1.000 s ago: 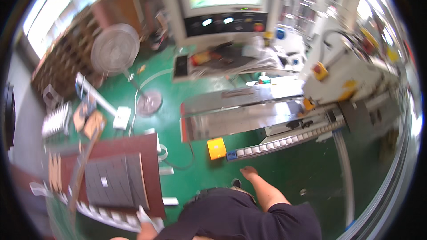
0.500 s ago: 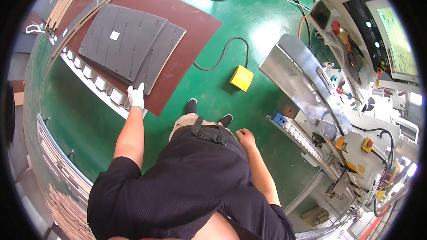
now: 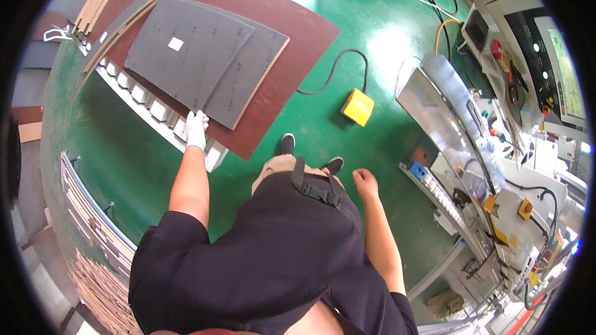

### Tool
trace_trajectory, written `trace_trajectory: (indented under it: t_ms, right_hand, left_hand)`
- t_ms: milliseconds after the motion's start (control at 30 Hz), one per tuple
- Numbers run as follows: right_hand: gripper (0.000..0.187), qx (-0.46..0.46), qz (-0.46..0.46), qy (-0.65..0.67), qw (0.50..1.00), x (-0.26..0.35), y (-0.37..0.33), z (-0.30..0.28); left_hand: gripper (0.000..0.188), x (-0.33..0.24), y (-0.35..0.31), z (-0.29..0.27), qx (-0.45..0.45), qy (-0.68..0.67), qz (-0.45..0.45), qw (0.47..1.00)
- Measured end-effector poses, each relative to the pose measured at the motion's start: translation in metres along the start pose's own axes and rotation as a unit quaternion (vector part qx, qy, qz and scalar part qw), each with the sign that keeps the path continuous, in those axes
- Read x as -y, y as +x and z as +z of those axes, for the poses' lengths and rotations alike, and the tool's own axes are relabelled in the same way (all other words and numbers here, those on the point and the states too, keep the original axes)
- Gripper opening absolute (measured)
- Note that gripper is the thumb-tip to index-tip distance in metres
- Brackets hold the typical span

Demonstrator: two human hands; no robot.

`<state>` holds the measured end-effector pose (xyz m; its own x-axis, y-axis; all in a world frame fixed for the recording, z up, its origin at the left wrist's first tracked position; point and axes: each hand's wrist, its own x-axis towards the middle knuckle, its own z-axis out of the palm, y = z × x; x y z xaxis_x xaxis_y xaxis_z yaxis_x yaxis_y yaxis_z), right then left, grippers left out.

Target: The person picks up dark gray wood panels one at a time and feeds them into an industrial edge-banding machine, placing each panel onto the moving track.

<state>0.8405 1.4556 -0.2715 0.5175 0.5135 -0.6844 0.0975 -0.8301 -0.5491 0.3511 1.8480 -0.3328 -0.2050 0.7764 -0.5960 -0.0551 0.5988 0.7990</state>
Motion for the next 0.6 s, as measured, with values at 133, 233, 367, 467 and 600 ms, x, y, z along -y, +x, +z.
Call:
trace_trajectory:
  t_ms: [133, 233, 367, 467, 600]
  right_hand:
    - [0.033, 0.015, -0.015, -0.044, 0.999, -0.003, -0.011, 0.020]
    - [0.034, 0.040, -0.012, -0.090, 0.995, -0.007, -0.017, 0.026]
    - [0.034, 0.046, 0.008, -0.105, 0.993, -0.027, -0.021, 0.031]
    - [0.035, 0.044, 0.018, -0.126, 0.991, -0.022, -0.025, 0.027]
    - [0.031, 0.013, 0.017, -0.061, 0.998, -0.032, -0.011, 0.026]
  left_hand:
    - [0.038, -0.028, 0.003, -0.004, -0.049, -0.095, -0.132, 0.985]
    - [0.042, -0.034, 0.017, -0.008, -0.024, 0.060, -0.076, 0.995]
    - [0.037, -0.039, 0.015, -0.023, 0.061, 0.058, -0.116, 0.990]
    - [0.028, -0.023, -0.011, -0.026, 0.127, -0.042, -0.142, 0.981]
    - [0.021, 0.022, -0.084, -0.040, 0.221, -0.046, -0.172, 0.959]
